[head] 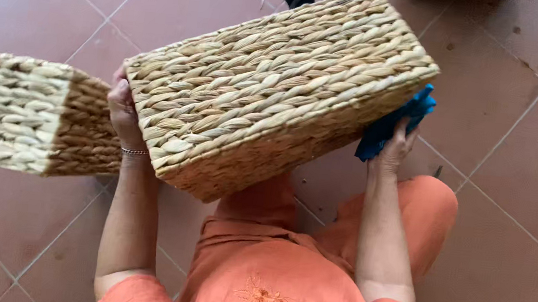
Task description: The person sits on the floor and wipes woven water-hyacinth storage baskets one at a time with a blue cloth, turning each basket to clean its sides, top and interior, then sets it aside and reaches for the next basket.
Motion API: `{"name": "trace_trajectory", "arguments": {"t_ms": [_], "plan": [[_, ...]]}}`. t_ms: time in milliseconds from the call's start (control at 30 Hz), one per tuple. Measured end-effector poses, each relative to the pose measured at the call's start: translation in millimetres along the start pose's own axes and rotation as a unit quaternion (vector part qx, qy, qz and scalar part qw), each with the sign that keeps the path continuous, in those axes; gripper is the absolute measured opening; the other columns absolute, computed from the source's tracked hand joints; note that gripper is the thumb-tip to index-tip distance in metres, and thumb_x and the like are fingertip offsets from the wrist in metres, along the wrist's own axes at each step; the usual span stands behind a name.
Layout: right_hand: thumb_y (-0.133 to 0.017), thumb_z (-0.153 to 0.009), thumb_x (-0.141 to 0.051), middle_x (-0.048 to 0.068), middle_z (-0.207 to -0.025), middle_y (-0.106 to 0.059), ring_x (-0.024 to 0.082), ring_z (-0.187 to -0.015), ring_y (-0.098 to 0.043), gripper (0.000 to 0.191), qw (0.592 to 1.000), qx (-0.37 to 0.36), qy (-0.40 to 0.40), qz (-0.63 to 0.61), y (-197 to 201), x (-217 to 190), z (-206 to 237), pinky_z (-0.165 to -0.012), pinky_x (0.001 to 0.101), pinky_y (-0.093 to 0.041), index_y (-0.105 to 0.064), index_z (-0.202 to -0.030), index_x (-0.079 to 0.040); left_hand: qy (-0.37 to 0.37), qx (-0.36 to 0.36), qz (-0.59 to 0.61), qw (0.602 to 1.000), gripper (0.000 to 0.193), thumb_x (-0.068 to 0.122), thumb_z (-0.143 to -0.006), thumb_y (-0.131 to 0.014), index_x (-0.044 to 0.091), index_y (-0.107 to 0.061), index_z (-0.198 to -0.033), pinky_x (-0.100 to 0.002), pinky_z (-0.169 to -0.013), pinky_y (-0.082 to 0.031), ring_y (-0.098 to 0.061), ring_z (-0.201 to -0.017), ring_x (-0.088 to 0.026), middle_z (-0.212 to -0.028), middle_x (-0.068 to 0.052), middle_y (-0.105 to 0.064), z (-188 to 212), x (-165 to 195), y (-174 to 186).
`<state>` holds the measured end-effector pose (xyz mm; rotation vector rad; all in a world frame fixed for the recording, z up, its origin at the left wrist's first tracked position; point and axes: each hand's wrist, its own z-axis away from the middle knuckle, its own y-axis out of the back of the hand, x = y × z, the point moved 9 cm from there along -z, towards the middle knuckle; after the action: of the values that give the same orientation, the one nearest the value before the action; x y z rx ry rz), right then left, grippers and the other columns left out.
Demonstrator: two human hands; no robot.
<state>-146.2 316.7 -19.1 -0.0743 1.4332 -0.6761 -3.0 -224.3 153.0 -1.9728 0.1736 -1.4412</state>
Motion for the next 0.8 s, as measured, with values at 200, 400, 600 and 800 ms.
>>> {"name": "trace_trajectory", "arguments": {"t_ms": [200,400,600,800], "plan": [[-0.052,-0.106,-0.032,0.010,-0.146,-0.050,0.025,-0.131,-0.054,0.055,0.989,0.024,-0.084,0.119,-3,21,-5,-0.109,0.0436,-0.049,-0.031,-0.154,-0.014,0.027,0.057,-0.102,0.993,0.043,0.037,-0.106,-0.058,-0.003,-0.062,-0.119,-0.035,-0.090,-0.057,-0.065,-0.098,-0.018,-0.106,-0.011,-0.068,0,24,13],[-0.057,-0.110,-0.018,0.014,-0.142,-0.062,0.029,-0.127,-0.063,0.046,0.990,-0.024,0.139,-0.012,-24,-82,13,-0.111,0.0428,-0.054,-0.044,-0.151,-0.002,0.071,0.034,-0.175,0.981,0.019,0.011,-0.094,-0.073,-0.002,-0.065,-0.105,-0.026,-0.080,-0.055,-0.063,-0.083,-0.010,-0.096,-0.006,-0.069,-4,22,-34],[-0.064,-0.112,-0.018,0.019,-0.137,-0.064,0.035,-0.122,-0.062,0.040,0.747,-0.105,0.414,0.509,-113,-194,103,-0.105,0.0448,-0.052,-0.054,-0.149,-0.004,0.058,0.023,-0.179,0.982,0.016,0.009,-0.092,-0.072,0.001,-0.063,-0.102,-0.024,-0.077,-0.056,-0.063,-0.080,-0.008,-0.093,-0.003,-0.069,28,26,-61],[-0.064,-0.104,-0.004,0.026,-0.116,-0.062,0.036,-0.098,-0.059,0.041,0.581,-0.317,0.496,0.562,-237,-205,264,-0.082,0.0495,-0.051,-0.056,-0.143,0.003,0.024,0.025,-0.187,0.982,0.012,0.007,-0.094,-0.073,0.004,-0.062,-0.099,-0.022,-0.076,-0.051,-0.060,-0.081,-0.006,-0.091,0.000,-0.066,44,22,-78]]}}
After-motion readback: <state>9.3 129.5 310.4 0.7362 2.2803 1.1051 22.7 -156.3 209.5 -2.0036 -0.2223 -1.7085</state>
